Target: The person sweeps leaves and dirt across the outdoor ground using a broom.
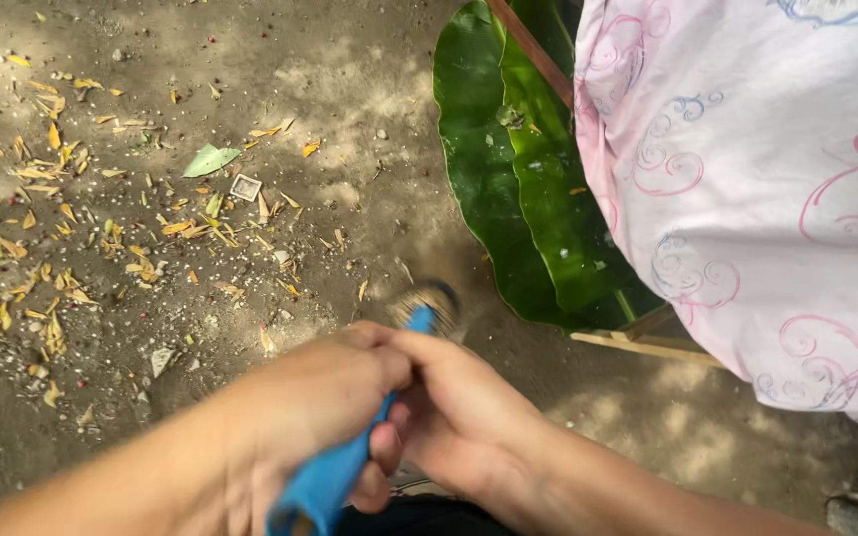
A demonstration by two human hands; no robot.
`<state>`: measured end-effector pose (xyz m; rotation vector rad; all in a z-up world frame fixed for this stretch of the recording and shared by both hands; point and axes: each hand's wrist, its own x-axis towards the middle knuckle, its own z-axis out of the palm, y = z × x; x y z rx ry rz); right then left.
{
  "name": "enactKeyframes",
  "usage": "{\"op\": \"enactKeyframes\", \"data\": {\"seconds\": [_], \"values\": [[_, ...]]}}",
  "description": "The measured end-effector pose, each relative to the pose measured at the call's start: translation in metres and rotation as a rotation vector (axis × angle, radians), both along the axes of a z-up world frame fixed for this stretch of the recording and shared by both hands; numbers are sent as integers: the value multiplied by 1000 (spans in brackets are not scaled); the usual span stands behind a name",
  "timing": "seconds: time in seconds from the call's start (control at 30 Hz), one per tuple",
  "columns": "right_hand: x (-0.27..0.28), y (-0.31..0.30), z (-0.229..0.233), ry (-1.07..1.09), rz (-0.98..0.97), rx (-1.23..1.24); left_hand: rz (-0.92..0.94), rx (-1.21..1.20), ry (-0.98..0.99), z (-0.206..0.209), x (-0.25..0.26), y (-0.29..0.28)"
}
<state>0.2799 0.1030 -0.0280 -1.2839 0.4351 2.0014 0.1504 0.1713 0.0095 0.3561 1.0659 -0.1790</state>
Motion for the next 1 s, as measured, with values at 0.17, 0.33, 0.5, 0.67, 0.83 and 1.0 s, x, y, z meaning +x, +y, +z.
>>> {"op": "enactKeyframes", "data": {"seconds": [0.17,0.33,0.5,0.67,0.83,1.0], "values": [[34,-13,-102,-57,-312,26,-273,-284,-132,-92,51,27],[55,38,-155,-212,-146,-49,-136,-24,-50,-132,79,38],[44,68,-148,6,73,271,328,434,-8,-100,50,34],[-1,21,-77,-199,252,192,-87,607,294,-25,15,-5],[-52,15,-3,98,174,113,58,166,90,18,-58,0],[-97,27,-44,82,-95,-94,110,-7,40,-32,-102,25]]}}
